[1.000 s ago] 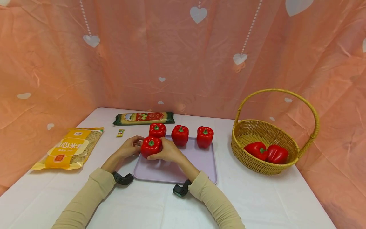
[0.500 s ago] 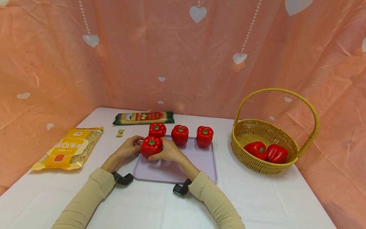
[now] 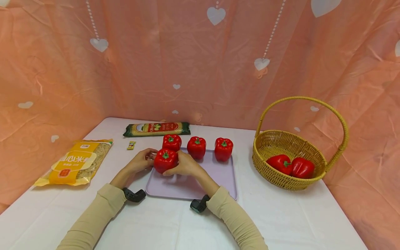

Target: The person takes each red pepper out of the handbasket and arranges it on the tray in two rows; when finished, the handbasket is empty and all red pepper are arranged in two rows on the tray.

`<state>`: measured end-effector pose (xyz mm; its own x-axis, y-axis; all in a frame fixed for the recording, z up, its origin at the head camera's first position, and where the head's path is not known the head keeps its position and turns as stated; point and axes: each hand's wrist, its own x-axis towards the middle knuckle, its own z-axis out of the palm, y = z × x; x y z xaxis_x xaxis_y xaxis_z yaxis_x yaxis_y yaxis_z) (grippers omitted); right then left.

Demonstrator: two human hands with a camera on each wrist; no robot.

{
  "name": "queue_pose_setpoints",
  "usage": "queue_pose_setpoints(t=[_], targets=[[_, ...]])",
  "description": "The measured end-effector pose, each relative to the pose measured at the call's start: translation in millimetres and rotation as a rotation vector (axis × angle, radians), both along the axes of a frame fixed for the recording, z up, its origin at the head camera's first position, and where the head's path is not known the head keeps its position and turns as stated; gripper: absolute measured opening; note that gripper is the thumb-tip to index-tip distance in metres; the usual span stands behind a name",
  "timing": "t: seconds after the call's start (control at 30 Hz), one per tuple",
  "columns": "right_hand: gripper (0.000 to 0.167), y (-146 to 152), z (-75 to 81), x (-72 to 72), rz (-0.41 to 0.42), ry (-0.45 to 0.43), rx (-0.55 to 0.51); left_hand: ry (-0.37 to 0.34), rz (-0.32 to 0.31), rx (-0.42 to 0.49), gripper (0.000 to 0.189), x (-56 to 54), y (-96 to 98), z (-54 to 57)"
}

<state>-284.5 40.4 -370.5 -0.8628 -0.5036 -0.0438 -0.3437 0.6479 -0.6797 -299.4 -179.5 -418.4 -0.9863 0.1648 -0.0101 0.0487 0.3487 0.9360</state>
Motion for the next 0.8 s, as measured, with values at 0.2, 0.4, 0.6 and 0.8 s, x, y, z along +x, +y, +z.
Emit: queue_pose_setpoints(t=[0.2,0.4,0.6,0.8], targets=[[0.086,6,8.0,-1.1,0.033,-0.006,0.061,0.011,-0.006,0.000,0.044,0.6,-0.9,0.1],[0.075,17,18.8,-1.8,0.056,-0.045,0.052,-0.007,-0.005,0.002,0.043,0.2,-0.7,1.6],[0.071,29,37.2,2.4,0.069,-0.039,0.053,-0.020,0.001,0.001,0.043,0.5,-0.9,2.6],[0.059,46,54.8,6.2,0.136,-0.011,-0.016,-0.017,-0.006,0.000,0.043,-0.1,-1.1,1.0]])
